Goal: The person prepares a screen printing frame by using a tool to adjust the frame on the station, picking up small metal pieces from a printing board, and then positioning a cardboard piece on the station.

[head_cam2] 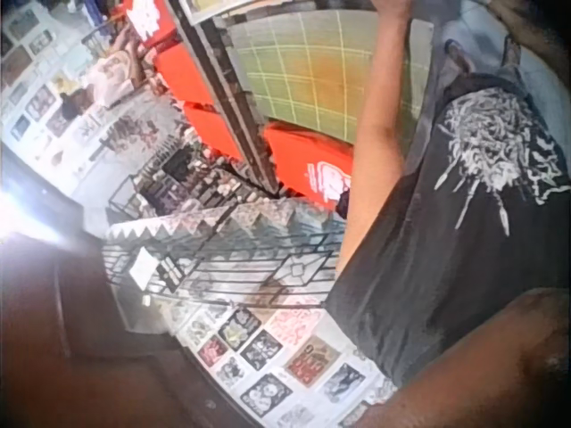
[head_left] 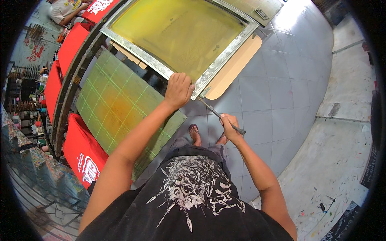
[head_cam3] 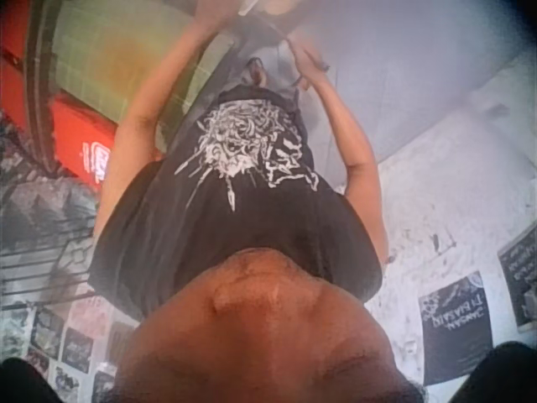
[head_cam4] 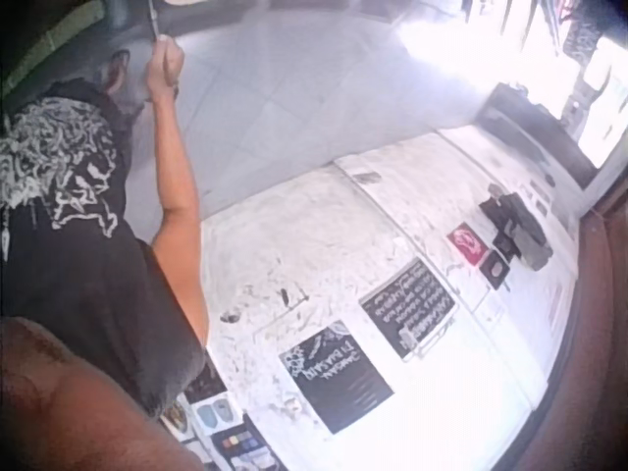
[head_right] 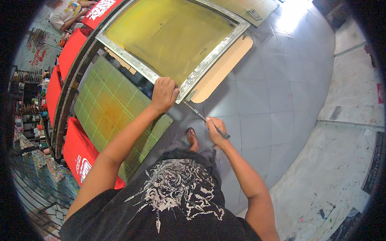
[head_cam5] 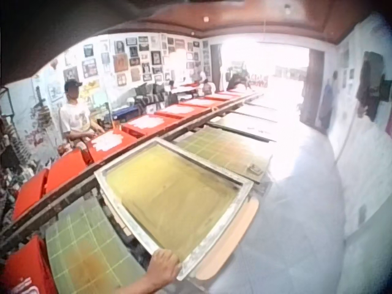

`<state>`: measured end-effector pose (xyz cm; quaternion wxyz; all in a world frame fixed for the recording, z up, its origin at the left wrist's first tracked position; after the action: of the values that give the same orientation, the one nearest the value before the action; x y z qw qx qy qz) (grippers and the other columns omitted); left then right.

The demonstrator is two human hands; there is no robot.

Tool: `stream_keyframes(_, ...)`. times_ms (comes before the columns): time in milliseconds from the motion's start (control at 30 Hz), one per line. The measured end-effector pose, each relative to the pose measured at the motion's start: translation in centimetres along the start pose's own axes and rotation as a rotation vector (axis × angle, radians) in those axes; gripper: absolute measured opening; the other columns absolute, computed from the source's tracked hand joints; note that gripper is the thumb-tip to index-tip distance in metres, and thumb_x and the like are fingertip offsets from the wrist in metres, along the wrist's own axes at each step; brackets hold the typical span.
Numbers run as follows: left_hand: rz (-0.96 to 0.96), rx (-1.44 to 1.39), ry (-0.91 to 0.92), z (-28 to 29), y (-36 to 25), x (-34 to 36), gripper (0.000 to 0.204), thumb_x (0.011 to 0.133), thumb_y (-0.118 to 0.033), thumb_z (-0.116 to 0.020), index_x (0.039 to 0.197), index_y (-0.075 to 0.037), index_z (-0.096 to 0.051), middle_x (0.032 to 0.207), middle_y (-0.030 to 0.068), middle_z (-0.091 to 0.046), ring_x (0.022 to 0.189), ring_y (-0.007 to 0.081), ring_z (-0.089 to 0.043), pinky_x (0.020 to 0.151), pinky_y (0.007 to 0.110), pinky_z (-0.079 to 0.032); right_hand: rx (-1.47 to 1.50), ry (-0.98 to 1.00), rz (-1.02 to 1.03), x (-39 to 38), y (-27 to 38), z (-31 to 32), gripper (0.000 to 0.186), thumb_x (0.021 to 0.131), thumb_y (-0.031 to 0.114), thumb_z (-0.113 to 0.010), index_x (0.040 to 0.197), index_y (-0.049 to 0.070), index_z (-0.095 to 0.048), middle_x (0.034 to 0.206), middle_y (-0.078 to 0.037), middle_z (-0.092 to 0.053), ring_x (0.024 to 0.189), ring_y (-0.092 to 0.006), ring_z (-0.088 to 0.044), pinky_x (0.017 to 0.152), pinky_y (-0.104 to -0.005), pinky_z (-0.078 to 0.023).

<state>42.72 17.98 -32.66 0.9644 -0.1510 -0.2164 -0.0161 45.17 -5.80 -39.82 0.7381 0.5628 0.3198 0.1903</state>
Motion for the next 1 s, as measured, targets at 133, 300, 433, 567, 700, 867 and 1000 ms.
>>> stream_keyframes(133,0.006,-0.014,0.025,-0.1,0.2,0.1,0.022,0.083,-0.023,-0.055,0.082,-0.005,-0.045,0.083,0.0141,-0.043,0.084,0.033,-0.044,0.08,0.043,-0.035,0.597,0.176,-0.371,-0.5,-1.4,-1.1,0.038,0.095,0.032,-0.044,0.063,0.01,-0.042,0.052,0.005,-0.03,0.045,-0.0069,-0.027,0.043,-0.0241,-0.022)
stream_keyframes(300,0.009,-0.024,0.039,0.0,0.2,0.2,0.023,0.083,-0.025,-0.056,0.082,-0.004,-0.045,0.084,0.0139,-0.043,0.085,0.0329,-0.044,0.081,0.043,-0.036,0.759,0.111,-0.465,-1.2,-1.2,-1.8,0.034,0.096,0.032,-0.045,0.071,0.008,-0.048,0.053,0.007,-0.028,0.043,-0.0051,-0.023,0.042,-0.0227,-0.019)
stream_keyframes(433,0.014,-0.029,0.041,0.7,-0.1,0.4,0.026,0.082,-0.027,-0.058,0.084,-0.003,-0.047,0.085,0.0138,-0.044,0.087,0.0329,-0.045,0.082,0.043,-0.036,0.471,-0.056,-0.112,-0.9,-0.9,-1.9,0.022,0.094,0.023,-0.051,0.083,0.005,-0.055,0.057,0.007,-0.034,0.047,-0.0032,-0.028,0.043,-0.0216,-0.022)
stream_keyframes(567,0.033,-0.074,0.028,0.7,0.0,0.2,0.028,0.082,-0.031,-0.058,0.085,-0.004,-0.05,0.087,0.0149,-0.045,0.089,0.034,-0.045,0.084,0.044,-0.035,0.204,-0.113,0.006,-1.0,-0.3,-0.9,0.012,0.09,0.011,-0.057,0.094,0.0,-0.059,0.066,0.006,-0.046,0.059,-0.0013,-0.037,0.051,-0.0217,-0.029)
stream_keyframes(700,0.005,-0.019,-0.016,0.5,-0.3,0.1,0.028,0.082,-0.031,-0.056,0.085,-0.004,-0.049,0.087,0.0149,-0.045,0.089,0.0341,-0.045,0.084,0.044,-0.035,0.084,-0.03,0.124,-0.3,-0.1,-0.9,0.021,0.093,0.014,-0.054,0.104,-0.002,-0.058,0.061,0.006,-0.041,0.054,-0.0019,-0.034,0.048,-0.0218,-0.027)
stream_keyframes(867,0.005,0.027,0.025,0.4,-0.2,-0.1,0.027,0.082,-0.03,-0.055,0.084,-0.004,-0.049,0.086,0.0147,-0.044,0.088,0.0339,-0.045,0.084,0.044,-0.035,0.673,0.339,-0.245,0.3,-0.5,-1.3,0.027,0.096,0.023,-0.047,0.101,-0.002,-0.055,0.058,0.007,-0.032,0.046,-0.0036,-0.026,0.043,-0.0219,-0.022)
stream_keyframes(1000,-0.011,0.034,0.028,0.2,-0.3,0.1,0.025,0.082,-0.029,-0.055,0.085,-0.005,-0.048,0.086,0.0141,-0.044,0.088,0.033,-0.045,0.084,0.044,-0.035,0.299,0.265,-0.074,0.5,-0.5,-0.7,0.024,0.096,0.024,-0.048,0.093,0.001,-0.056,0.056,0.003,-0.038,0.046,-0.0062,-0.032,0.043,-0.0239,-0.028)
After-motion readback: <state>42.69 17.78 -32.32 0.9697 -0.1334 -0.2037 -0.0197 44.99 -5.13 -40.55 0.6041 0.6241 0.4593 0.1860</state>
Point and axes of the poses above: each hand's wrist, its own x-axis towards the middle knuckle, its own z-axis out of the back of the hand, y = z × x, the point moved 5 cm from there along x, towards the middle knuckle
